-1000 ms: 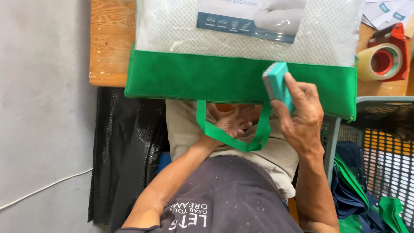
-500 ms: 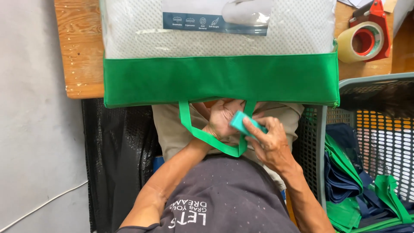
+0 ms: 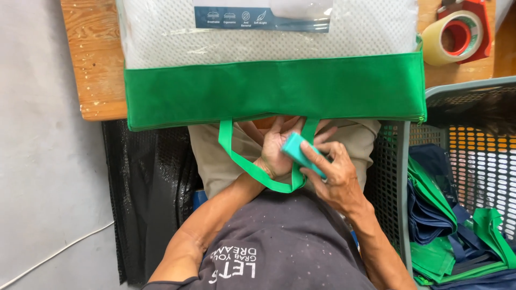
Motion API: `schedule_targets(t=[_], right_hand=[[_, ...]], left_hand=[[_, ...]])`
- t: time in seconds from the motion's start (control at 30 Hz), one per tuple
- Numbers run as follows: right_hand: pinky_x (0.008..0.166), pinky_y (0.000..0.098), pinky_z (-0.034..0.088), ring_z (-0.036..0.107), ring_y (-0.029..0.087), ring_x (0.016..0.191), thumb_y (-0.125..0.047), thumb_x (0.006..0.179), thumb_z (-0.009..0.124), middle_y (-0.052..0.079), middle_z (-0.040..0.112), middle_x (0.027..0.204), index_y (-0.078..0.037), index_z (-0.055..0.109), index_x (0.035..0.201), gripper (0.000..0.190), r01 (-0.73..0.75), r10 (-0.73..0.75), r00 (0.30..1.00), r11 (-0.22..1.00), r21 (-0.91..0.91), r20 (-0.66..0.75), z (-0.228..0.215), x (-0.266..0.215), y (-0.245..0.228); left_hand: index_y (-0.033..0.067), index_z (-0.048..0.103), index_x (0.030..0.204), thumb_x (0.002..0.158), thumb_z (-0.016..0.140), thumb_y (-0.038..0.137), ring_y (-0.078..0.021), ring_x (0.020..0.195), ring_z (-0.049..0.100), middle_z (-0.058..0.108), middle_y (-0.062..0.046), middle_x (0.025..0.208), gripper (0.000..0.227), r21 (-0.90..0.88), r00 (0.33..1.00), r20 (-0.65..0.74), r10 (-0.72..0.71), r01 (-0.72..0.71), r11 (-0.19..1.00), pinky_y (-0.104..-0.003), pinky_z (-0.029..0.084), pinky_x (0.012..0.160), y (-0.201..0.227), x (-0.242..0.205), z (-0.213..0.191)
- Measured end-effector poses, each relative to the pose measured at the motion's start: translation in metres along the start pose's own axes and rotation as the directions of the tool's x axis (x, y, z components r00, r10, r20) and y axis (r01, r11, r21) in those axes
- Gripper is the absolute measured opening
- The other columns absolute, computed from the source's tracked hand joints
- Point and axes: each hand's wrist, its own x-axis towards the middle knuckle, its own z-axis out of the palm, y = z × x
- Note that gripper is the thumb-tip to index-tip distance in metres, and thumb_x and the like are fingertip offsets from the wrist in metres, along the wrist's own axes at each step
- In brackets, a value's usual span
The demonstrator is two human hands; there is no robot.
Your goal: The person uses a small teal sponge to wipe the surface of a green pillow encased in a clear plastic bag. They systematically rub the front, sides, and back of the pillow, flipping it over to clean all visible surfaces.
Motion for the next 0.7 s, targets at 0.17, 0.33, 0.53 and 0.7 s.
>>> schedule_targets(t=[0.17, 0.33, 0.53, 0.7], right_hand=[[0.081, 0.0428, 0.047, 0.059, 0.032, 0.09, -0.023, 0.089, 0.076, 0.013, 0.061, 0.11, -0.019, 0.06, 0.142, 0.056, -0.035, -0.015, 0.956, 0.986, 0.164, 0.293, -0.025, -0.028, -0.021], [0.076, 0.0388, 0.052, 0.068, 0.028, 0.092, -0.019, 0.077, 0.084, 0.012, 0.069, 0.116, -0.013, 0.071, 0.134, 0.058, -0.133, 0.098, 0.988, 0.937, 0.322, 0.121, -0.035, -0.015, -0.011], [0.074, 0.042, 0.049, 0.062, 0.03, 0.085, -0.023, 0.08, 0.083, 0.012, 0.065, 0.108, -0.014, 0.066, 0.14, 0.062, -0.044, 0.017, 0.989, 0.983, 0.181, 0.15, -0.006, -0.01, -0.019], [0.067, 0.0473, 0.047, 0.057, 0.036, 0.077, -0.02, 0.088, 0.075, 0.017, 0.063, 0.102, -0.012, 0.064, 0.139, 0.053, 0.001, -0.162, 0.912, 0.919, 0.394, 0.378, -0.019, 0.011, -0.043]], left_hand=[[0.0245, 0.028, 0.163, 0.097, 0.042, 0.069, -0.0344, 0.161, 0.009, 0.015, -0.009, 0.173, 0.081, 0.031, 0.984, 0.13, -0.121, 0.117, 0.993, -0.067, 0.01, 0.122, 0.009, -0.001, -0.01], [0.0193, 0.026, 0.165, 0.1, 0.049, 0.063, -0.0404, 0.158, 0.006, 0.005, -0.015, 0.174, 0.081, -0.14, 0.964, 0.259, -0.053, 0.091, 0.986, -0.068, 0.012, 0.123, 0.002, -0.024, -0.032], [0.0155, 0.008, 0.169, 0.099, 0.042, 0.072, -0.0432, 0.155, 0.018, 0.01, -0.018, 0.172, 0.096, -0.215, 0.971, 0.232, 0.051, 0.0, 0.977, -0.063, 0.016, 0.126, 0.0, -0.061, -0.008], [0.0176, 0.015, 0.168, 0.095, 0.051, 0.072, -0.0484, 0.152, 0.024, 0.015, -0.018, 0.171, 0.098, -0.325, 0.971, 0.223, 0.088, -0.011, 0.946, -0.066, 0.026, 0.124, 0.003, -0.072, -0.008]])
